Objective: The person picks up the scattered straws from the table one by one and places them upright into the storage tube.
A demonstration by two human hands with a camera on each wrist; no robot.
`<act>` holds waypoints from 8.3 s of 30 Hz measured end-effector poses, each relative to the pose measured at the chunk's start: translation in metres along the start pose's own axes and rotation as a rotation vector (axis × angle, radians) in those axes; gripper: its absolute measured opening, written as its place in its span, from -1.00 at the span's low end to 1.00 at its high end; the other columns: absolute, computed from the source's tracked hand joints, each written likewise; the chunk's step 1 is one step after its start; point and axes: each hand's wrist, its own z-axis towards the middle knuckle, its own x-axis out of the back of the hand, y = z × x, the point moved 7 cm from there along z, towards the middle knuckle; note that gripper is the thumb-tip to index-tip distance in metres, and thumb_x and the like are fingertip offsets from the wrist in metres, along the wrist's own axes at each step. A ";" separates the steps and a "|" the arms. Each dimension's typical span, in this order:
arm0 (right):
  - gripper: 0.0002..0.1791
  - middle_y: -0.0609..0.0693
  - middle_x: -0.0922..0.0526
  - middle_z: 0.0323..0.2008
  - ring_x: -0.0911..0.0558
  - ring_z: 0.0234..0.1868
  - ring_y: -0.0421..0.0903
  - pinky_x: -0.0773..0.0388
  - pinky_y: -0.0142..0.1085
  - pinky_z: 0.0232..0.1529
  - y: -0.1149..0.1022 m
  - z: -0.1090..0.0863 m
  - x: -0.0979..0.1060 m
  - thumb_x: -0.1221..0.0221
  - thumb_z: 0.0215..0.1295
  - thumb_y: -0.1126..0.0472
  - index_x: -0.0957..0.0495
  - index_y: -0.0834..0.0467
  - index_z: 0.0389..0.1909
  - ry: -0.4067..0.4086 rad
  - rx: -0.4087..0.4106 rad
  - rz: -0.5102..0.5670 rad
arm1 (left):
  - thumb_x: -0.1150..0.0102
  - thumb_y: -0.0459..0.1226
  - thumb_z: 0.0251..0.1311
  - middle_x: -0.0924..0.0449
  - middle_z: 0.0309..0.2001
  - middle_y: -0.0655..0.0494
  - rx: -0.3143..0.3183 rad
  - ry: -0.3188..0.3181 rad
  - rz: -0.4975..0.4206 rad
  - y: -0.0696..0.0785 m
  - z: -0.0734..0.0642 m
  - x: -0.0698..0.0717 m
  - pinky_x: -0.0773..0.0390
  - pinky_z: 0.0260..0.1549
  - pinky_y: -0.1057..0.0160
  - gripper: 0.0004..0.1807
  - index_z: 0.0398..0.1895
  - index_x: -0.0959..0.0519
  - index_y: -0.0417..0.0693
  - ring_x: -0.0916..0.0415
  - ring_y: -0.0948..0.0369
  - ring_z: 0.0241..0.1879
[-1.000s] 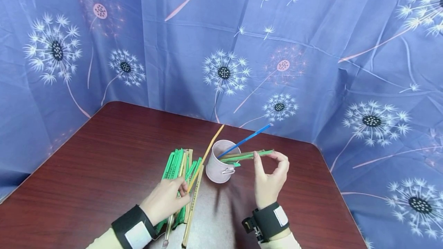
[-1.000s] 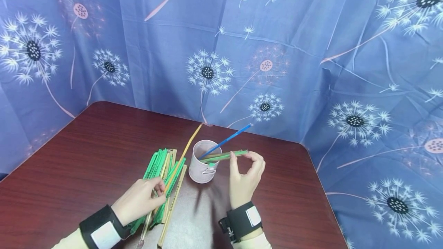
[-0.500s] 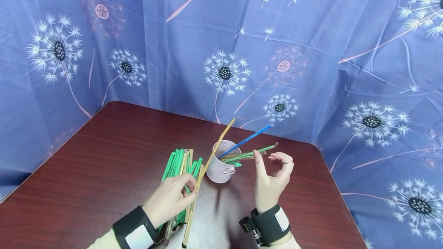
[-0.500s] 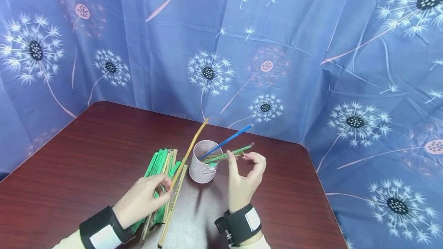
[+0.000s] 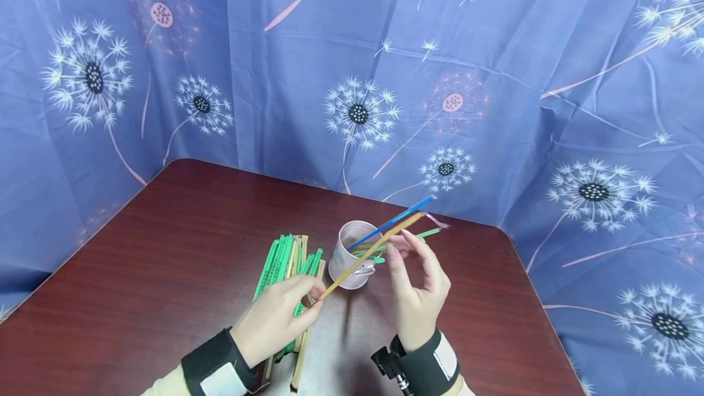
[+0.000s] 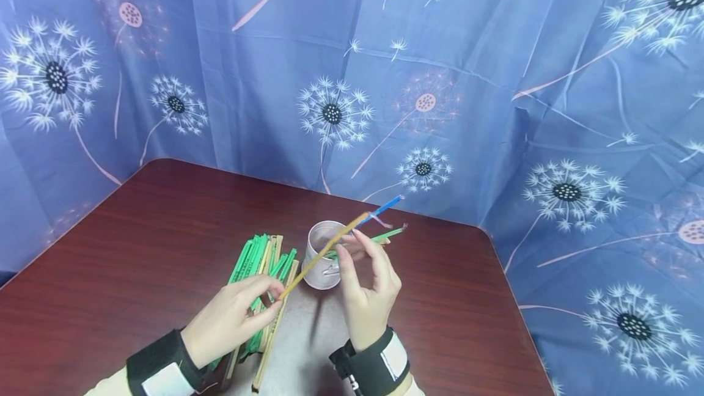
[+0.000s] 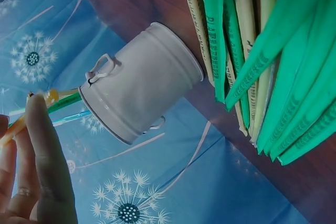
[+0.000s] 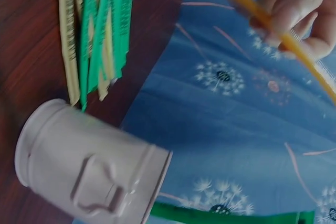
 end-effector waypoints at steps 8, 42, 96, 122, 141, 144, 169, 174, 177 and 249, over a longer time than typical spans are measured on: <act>-0.77 -0.09 -0.79 -0.35 -0.73 -0.40 -0.25 -0.63 -0.48 -0.33 -0.003 0.000 0.001 -0.21 0.08 0.66 -0.52 0.64 -0.19 0.056 -0.074 0.074 | -0.33 -0.36 0.08 -0.58 -0.35 0.36 -0.034 0.011 0.041 0.000 0.000 0.001 -0.58 -0.42 0.35 -0.85 -0.29 -0.63 0.04 -0.49 0.43 -0.38; -0.84 0.01 -0.76 -0.36 -0.68 -0.44 -0.21 -0.58 -0.46 -0.35 0.012 0.013 0.037 -0.22 0.12 0.61 -0.42 0.63 -0.36 0.252 0.043 -0.104 | -0.50 -0.31 -0.15 -0.60 -0.08 -0.36 0.476 -0.377 0.307 -0.090 -0.030 -0.005 -0.62 -0.10 -0.15 -0.31 0.14 -0.56 -0.43 -0.62 -0.19 -0.12; -0.68 -0.14 -0.64 -0.50 -0.66 -0.56 -0.24 -0.59 -0.46 -0.45 0.038 -0.019 0.020 -0.25 0.18 0.50 -0.29 0.62 -0.27 0.116 -0.348 0.044 | -0.47 -0.37 -0.05 -0.63 -0.33 0.22 0.399 -0.080 0.007 -0.064 -0.012 0.011 -0.60 -0.39 0.24 -0.65 -0.11 -0.71 -0.10 -0.55 0.35 -0.43; -0.71 -0.13 -0.77 -0.30 -0.75 -0.36 -0.18 -0.66 -0.40 -0.29 0.017 -0.031 -0.015 -0.22 0.08 0.64 -0.44 0.71 -0.17 -0.197 -0.306 0.201 | -0.46 -0.36 -0.05 -0.69 -0.27 0.31 -0.042 0.091 0.005 -0.011 0.000 0.011 -0.62 -0.37 0.32 -0.73 -0.22 -0.75 0.02 -0.60 0.37 -0.31; -0.72 -0.10 -0.77 -0.25 -0.76 -0.34 -0.18 -0.69 -0.33 -0.28 0.011 -0.030 -0.018 -0.17 0.08 0.70 -0.37 0.68 -0.17 -0.199 -0.255 0.261 | -0.48 -0.36 -0.07 -0.68 -0.27 0.29 -0.083 0.093 -0.031 -0.008 0.000 0.011 -0.61 -0.41 0.36 -0.69 -0.17 -0.76 -0.01 -0.56 0.42 -0.32; -0.72 -0.09 -0.77 -0.24 -0.76 -0.32 -0.17 -0.69 -0.34 -0.26 0.009 -0.029 -0.018 -0.16 0.07 0.71 -0.39 0.68 -0.16 -0.196 -0.239 0.272 | -0.47 -0.37 -0.06 -0.69 -0.27 0.29 -0.080 0.089 -0.037 -0.007 -0.001 0.011 -0.61 -0.42 0.35 -0.69 -0.17 -0.75 0.00 -0.57 0.41 -0.32; -0.80 0.04 -0.77 -0.41 -0.76 -0.46 -0.14 -0.66 -0.40 -0.37 0.006 0.006 0.035 -0.22 0.06 0.67 -0.53 0.56 -0.25 0.233 -0.132 0.165 | -0.52 -0.30 -0.19 -0.64 -0.19 -0.18 0.394 -0.387 0.204 -0.069 -0.031 -0.021 -0.61 -0.09 -0.14 -0.53 -0.13 -0.69 -0.33 -0.62 -0.12 -0.17; -0.77 -0.04 -0.78 -0.39 -0.75 -0.45 -0.19 -0.64 -0.44 -0.35 0.017 0.004 0.037 -0.25 0.08 0.62 -0.46 0.65 -0.24 0.204 -0.160 0.060 | -0.54 -0.33 -0.29 -0.61 -0.32 -0.10 0.389 -0.396 0.212 -0.072 -0.033 -0.023 -0.62 -0.19 -0.12 -0.58 -0.25 -0.67 -0.29 -0.59 -0.06 -0.28; -0.73 -0.08 -0.78 -0.38 -0.75 -0.43 -0.21 -0.65 -0.43 -0.32 0.023 0.001 0.037 -0.26 0.09 0.60 -0.44 0.69 -0.23 0.174 -0.169 0.021 | -0.55 -0.35 -0.30 -0.60 -0.36 -0.09 0.395 -0.407 0.221 -0.075 -0.033 -0.025 -0.61 -0.22 -0.12 -0.60 -0.29 -0.65 -0.27 -0.58 -0.05 -0.31; -0.69 0.23 -0.73 -0.48 -0.72 -0.47 -0.21 -0.64 -0.45 -0.40 -0.001 -0.015 -0.010 -0.29 -0.04 0.66 -0.67 0.48 -0.19 -0.228 -0.062 -0.077 | -0.27 -0.29 0.22 -0.65 -0.28 0.28 -0.096 0.063 -0.065 -0.004 -0.008 0.005 -0.56 -0.47 0.38 -0.84 -0.14 -0.67 -0.01 -0.44 0.46 -0.35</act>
